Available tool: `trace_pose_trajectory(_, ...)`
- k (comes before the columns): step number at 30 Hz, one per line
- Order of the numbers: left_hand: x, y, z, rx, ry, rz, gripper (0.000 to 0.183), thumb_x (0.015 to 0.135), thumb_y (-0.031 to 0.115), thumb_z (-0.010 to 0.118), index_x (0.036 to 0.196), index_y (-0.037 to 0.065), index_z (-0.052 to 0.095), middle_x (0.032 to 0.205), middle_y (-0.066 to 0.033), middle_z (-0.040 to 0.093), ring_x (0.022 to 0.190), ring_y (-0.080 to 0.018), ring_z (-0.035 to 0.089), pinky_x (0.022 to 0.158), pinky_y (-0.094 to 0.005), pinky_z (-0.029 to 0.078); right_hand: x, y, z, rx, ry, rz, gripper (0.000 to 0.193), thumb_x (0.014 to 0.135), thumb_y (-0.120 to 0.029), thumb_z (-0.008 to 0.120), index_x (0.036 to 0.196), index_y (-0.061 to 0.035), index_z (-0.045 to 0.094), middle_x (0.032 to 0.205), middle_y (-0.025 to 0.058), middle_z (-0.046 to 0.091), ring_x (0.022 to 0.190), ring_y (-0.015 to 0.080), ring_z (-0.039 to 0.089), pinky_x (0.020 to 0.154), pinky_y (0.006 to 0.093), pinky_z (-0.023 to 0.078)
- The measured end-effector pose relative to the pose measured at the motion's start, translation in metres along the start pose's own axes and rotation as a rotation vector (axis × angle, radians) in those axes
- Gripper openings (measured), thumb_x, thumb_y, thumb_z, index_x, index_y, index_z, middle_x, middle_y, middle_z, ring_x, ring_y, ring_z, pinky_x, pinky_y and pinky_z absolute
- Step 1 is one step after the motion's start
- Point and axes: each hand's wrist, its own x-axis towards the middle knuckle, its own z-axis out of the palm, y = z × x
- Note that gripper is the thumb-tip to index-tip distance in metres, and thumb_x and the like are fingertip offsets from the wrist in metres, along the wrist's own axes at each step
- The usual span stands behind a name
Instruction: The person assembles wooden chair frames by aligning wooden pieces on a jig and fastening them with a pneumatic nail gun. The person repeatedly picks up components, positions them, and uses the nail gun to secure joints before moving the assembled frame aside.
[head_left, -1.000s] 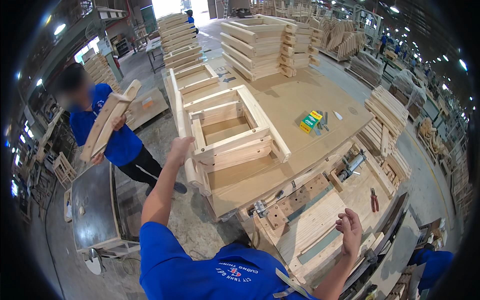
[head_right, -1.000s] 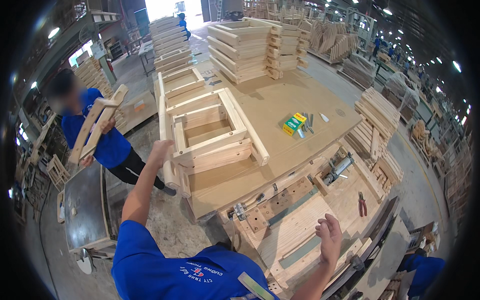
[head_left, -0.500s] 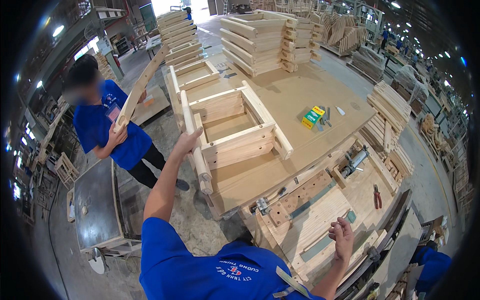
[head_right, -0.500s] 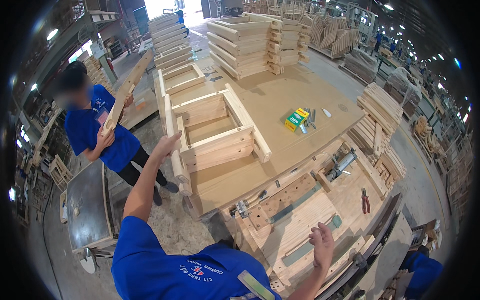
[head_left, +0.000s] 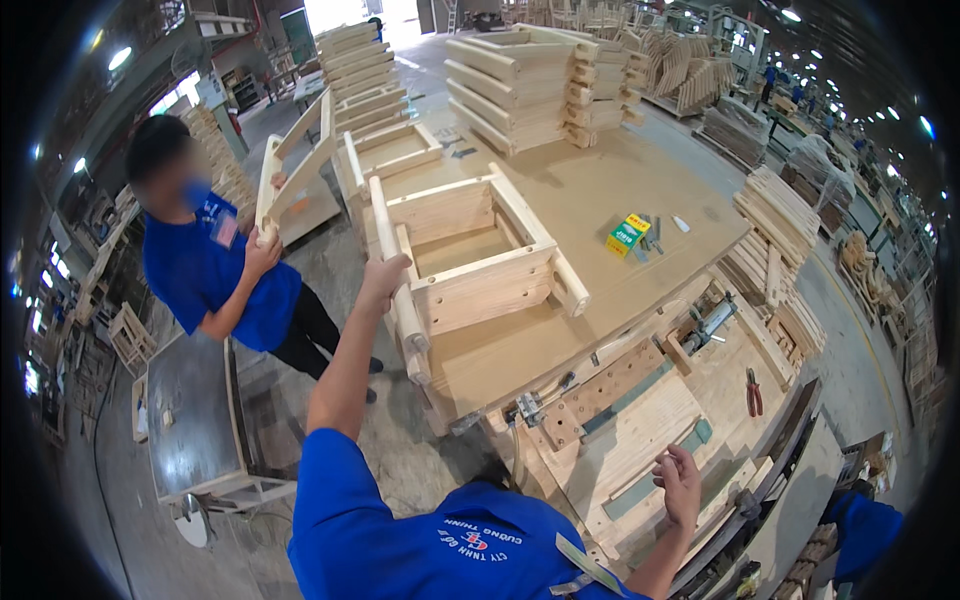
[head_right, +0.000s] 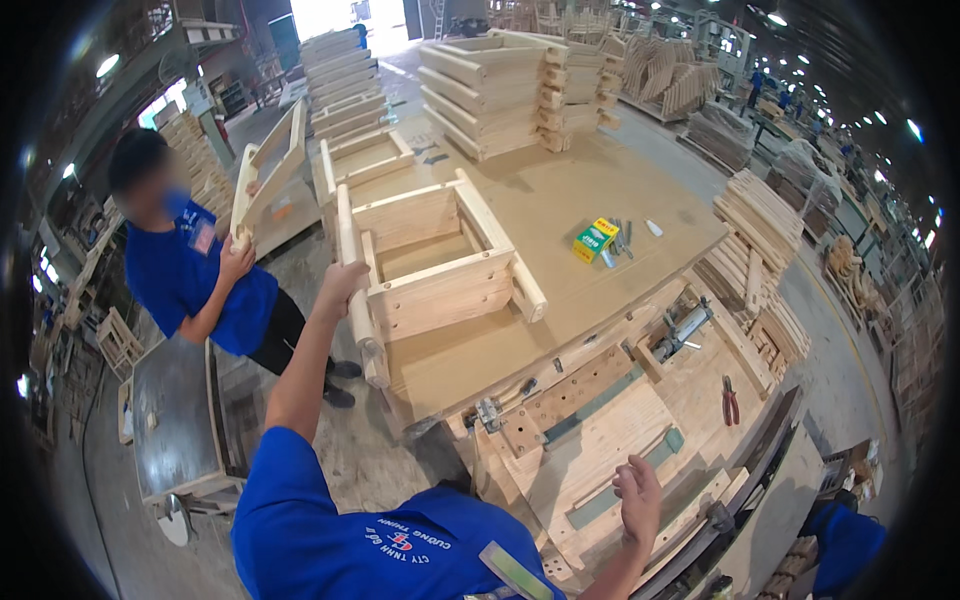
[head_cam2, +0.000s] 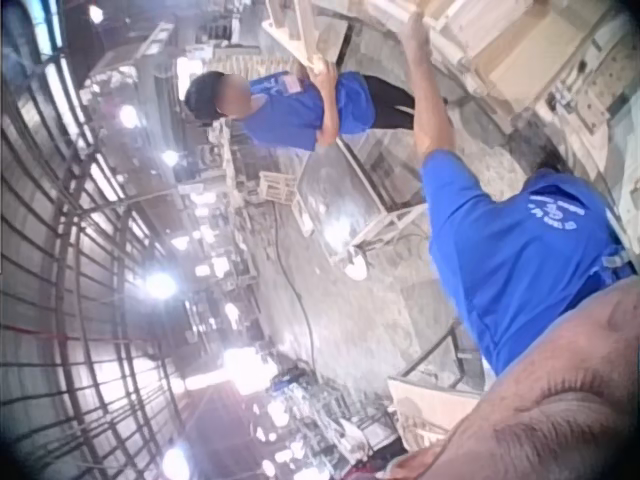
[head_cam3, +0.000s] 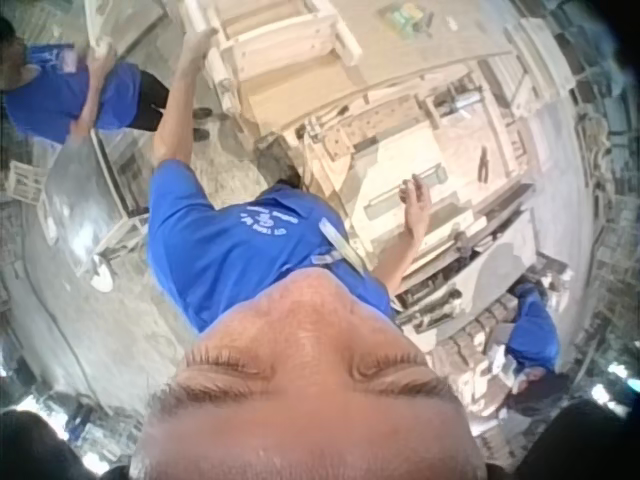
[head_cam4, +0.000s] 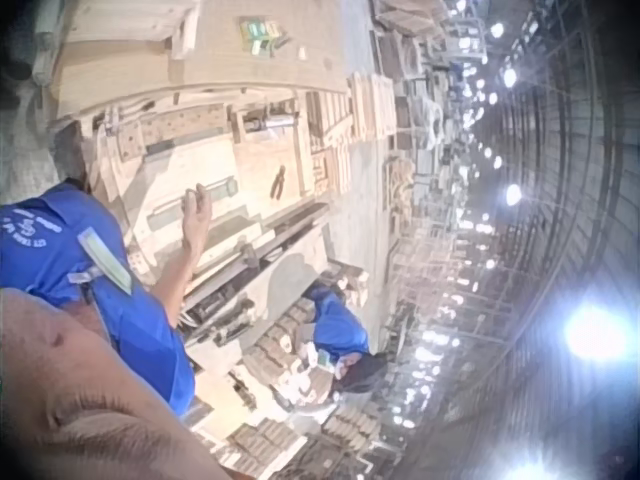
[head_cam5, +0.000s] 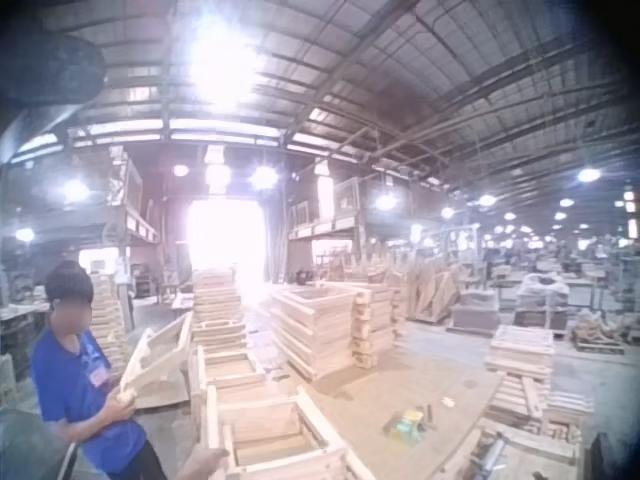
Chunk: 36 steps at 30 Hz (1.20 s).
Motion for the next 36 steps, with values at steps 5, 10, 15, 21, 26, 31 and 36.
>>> trace_pose_trajectory(5, -0.031, 0.042, 0.035, -0.438, -0.036, 0.068, 0.049, 0.086, 0.019, 0.073, 0.128, -0.003, 0.059, 0.095, -0.0083, 0.063, 0.07, -0.0167, 0.064, 0.056, -0.0335, 0.054, -0.015, -0.012, -0.026, 0.075, 0.062, -0.076, 0.045, 0.105, -0.028, 0.07, 0.14, -0.0001, 0.061, 0.113, 0.0094, 0.073, 0.092, 0.015, 0.068, 0.08, 0.0296, 0.057)
trace_pose_trajectory(10, -0.106, 0.103, 0.109, -0.541, -0.135, 0.31, 0.084, 0.089, 0.011, 0.078, 0.161, 0.009, 0.035, 0.12, -0.0153, 0.063, 0.087, -0.0209, 0.069, 0.067, -0.035, 0.062, -0.01, -0.106, -0.008, 0.053, -0.005, -0.334, 0.045, 0.105, -0.026, 0.069, 0.142, 0.0001, 0.06, 0.116, 0.0083, 0.071, 0.097, 0.0159, 0.068, 0.085, 0.0308, 0.057)
trace_pose_trajectory(15, -0.197, 0.133, 0.204, -0.363, -0.201, 0.875, 0.086, 0.088, 0.004, 0.08, 0.163, 0.008, 0.037, 0.137, -0.0211, 0.056, 0.123, -0.0279, 0.06, 0.103, -0.0388, 0.056, 0.001, -0.212, 0.028, 0.054, -0.172, -0.646, 0.05, 0.109, -0.032, 0.061, 0.15, -0.0035, 0.055, 0.132, 0.0101, 0.066, 0.114, 0.019, 0.065, 0.095, 0.0359, 0.056)
trace_pose_trajectory(21, -0.328, 0.121, 0.277, -0.191, -0.513, 1.217, 0.052, 0.088, 0.003, 0.077, 0.138, 0.008, 0.063, 0.121, -0.0211, 0.053, 0.102, -0.0315, 0.062, 0.083, -0.0433, 0.055, 0.002, -0.282, 0.032, 0.043, -0.04, -0.707, 0.064, 0.113, -0.055, 0.048, 0.151, -0.0033, 0.051, 0.102, 0.0076, 0.069, 0.091, 0.0189, 0.071, 0.078, 0.0322, 0.059)
trace_pose_trajectory(26, -0.365, 0.092, 0.301, -0.12, -0.812, 1.487, 0.045, 0.087, 0.008, 0.076, 0.13, 0.013, 0.07, 0.115, -0.0186, 0.057, 0.087, -0.0315, 0.068, 0.068, -0.0423, 0.056, 0.0, -0.251, -0.011, 0.651, 0.3, -0.595, 0.072, 0.108, -0.074, 0.032, 0.107, -0.0077, 0.06, 0.068, 0.0061, 0.058, 0.052, 0.0214, 0.061, 0.052, 0.0368, 0.055)
trace_pose_trajectory(31, -0.365, 0.089, 0.307, -0.073, -1.153, 1.681, 0.049, 0.089, 0.019, 0.078, 0.136, 0.015, 0.067, 0.108, -0.0113, 0.066, 0.093, -0.03, 0.07, 0.076, -0.0423, 0.057, -0.024, -0.177, -0.068, 0.795, 0.204, -0.619, 0.077, 0.103, -0.082, 0.028, 0.092, -0.0109, 0.057, 0.061, 0.0073, 0.055, 0.045, 0.0216, 0.057, 0.045, 0.0369, 0.054)
trace_pose_trajectory(36, -0.339, 0.077, 0.304, 0.23, -1.28, 1.738, 0.041, 0.091, 0.035, 0.08, 0.123, 0.012, 0.072, 0.099, -0.0085, 0.073, 0.092, -0.0294, 0.071, 0.079, -0.0436, 0.054, -0.034, -0.148, -0.069, 0.879, 0.208, -0.573, 0.076, 0.105, -0.08, 0.029, 0.088, -0.0108, 0.056, 0.062, 0.0079, 0.055, 0.046, 0.0233, 0.058, 0.045, 0.0366, 0.052)
